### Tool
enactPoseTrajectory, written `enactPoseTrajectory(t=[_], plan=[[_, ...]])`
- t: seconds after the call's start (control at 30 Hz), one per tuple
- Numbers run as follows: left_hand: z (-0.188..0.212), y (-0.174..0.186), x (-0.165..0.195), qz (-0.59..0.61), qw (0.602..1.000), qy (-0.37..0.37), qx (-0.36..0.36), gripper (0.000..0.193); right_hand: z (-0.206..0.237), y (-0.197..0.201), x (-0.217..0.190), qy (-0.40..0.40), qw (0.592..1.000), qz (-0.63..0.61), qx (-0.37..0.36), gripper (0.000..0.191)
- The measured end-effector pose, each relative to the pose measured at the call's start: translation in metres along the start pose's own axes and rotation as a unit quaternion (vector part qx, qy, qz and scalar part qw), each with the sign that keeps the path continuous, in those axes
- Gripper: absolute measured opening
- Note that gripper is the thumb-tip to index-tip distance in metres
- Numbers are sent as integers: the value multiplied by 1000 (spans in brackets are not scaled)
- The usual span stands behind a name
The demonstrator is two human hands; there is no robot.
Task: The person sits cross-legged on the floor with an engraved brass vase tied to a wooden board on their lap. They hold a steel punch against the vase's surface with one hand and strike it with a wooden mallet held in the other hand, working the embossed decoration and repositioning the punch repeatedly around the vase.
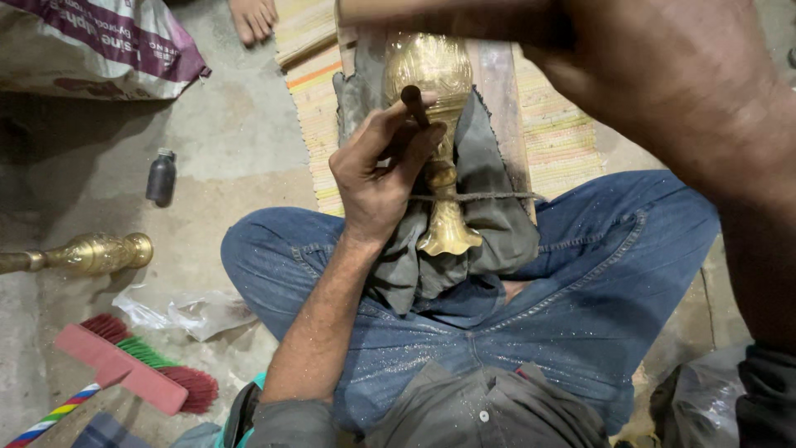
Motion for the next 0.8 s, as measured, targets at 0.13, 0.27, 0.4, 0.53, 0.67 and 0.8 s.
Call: enactPoseTrajectory(t=[0.13, 0.27, 0.4, 0.53, 0.67, 0.8], plan=[[0, 1, -3, 20, 1000, -4, 3, 38, 6, 4, -3, 19, 995, 88, 43, 13], [-1, -2, -6, 84, 996, -1, -14, 33, 4, -2, 2, -16, 999, -40, -16, 19], [-1, 0, -5, 25, 1000, -10, 1, 35, 1, 8, -1, -3, 1000, 13, 15, 6], [-1, 0, -6, 32, 999, 5, 9, 33, -4, 7, -4, 0, 1000, -18, -16, 10], [-1, 0, -9, 34, 999, 32, 7, 33, -8, 5, 0, -24, 995, -91, -27, 22], [-1, 1, -3, 32, 999, -14, 11, 35, -6, 3, -3, 0, 999, -12, -33, 15]])
Point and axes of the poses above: each hand's wrist, its own z-axis away from the middle knuckle, its own y-axis out of the back of the hand, x = y × z, the point moved 7 cm from there along -z, towards the middle knuckle, and after that the axes turned 6 degrees about z, right-handed, at the moved point
